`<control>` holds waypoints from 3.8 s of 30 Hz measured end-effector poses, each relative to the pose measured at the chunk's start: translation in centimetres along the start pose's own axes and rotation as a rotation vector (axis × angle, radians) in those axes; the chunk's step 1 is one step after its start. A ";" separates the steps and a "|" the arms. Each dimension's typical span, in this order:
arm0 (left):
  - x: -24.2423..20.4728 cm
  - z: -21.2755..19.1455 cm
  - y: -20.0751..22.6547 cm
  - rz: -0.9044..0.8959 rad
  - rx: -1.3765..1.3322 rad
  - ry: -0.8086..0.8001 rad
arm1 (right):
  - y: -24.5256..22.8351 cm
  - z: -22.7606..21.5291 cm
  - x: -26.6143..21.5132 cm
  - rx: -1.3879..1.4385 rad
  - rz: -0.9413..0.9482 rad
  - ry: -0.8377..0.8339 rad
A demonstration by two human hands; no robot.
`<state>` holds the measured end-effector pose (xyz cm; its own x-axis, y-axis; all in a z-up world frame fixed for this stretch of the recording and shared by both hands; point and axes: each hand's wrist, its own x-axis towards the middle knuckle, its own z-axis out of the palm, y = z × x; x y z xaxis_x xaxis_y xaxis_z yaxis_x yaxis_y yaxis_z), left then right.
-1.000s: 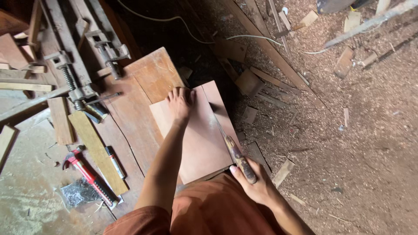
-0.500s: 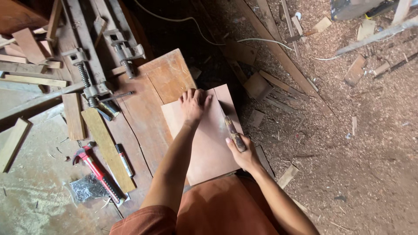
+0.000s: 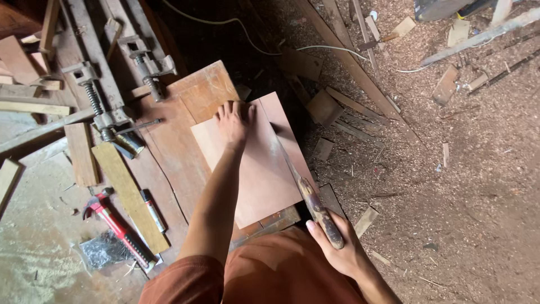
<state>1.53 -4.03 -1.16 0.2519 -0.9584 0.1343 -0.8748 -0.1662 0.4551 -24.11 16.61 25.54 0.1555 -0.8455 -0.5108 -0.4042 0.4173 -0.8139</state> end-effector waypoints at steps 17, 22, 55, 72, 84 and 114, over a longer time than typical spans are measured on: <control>0.0 0.7 -1.6 -0.027 0.037 0.046 | 4.0 3.5 12.7 -0.240 -0.168 -0.016; 0.7 0.7 -1.2 -0.042 0.043 0.074 | 2.0 -0.9 3.8 -0.206 -0.161 -0.064; 0.7 -0.8 -1.8 -0.024 -0.035 0.080 | 10.8 0.3 11.4 -0.231 -0.385 -0.078; 0.8 -0.1 -2.3 0.084 -0.032 0.076 | 2.2 -1.1 7.5 -0.129 -0.148 -0.175; -0.5 0.8 -1.2 0.110 -0.005 0.017 | 1.1 0.3 5.2 -0.105 -0.030 -0.091; -0.8 -0.2 -0.2 0.073 -0.005 -0.032 | 2.6 -1.1 -0.5 -0.137 -0.091 -0.041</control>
<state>1.58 -3.16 -1.17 0.1736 -0.9750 0.1389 -0.8884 -0.0941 0.4493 -26.25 17.73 23.94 0.2327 -0.8620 -0.4503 -0.5056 0.2884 -0.8132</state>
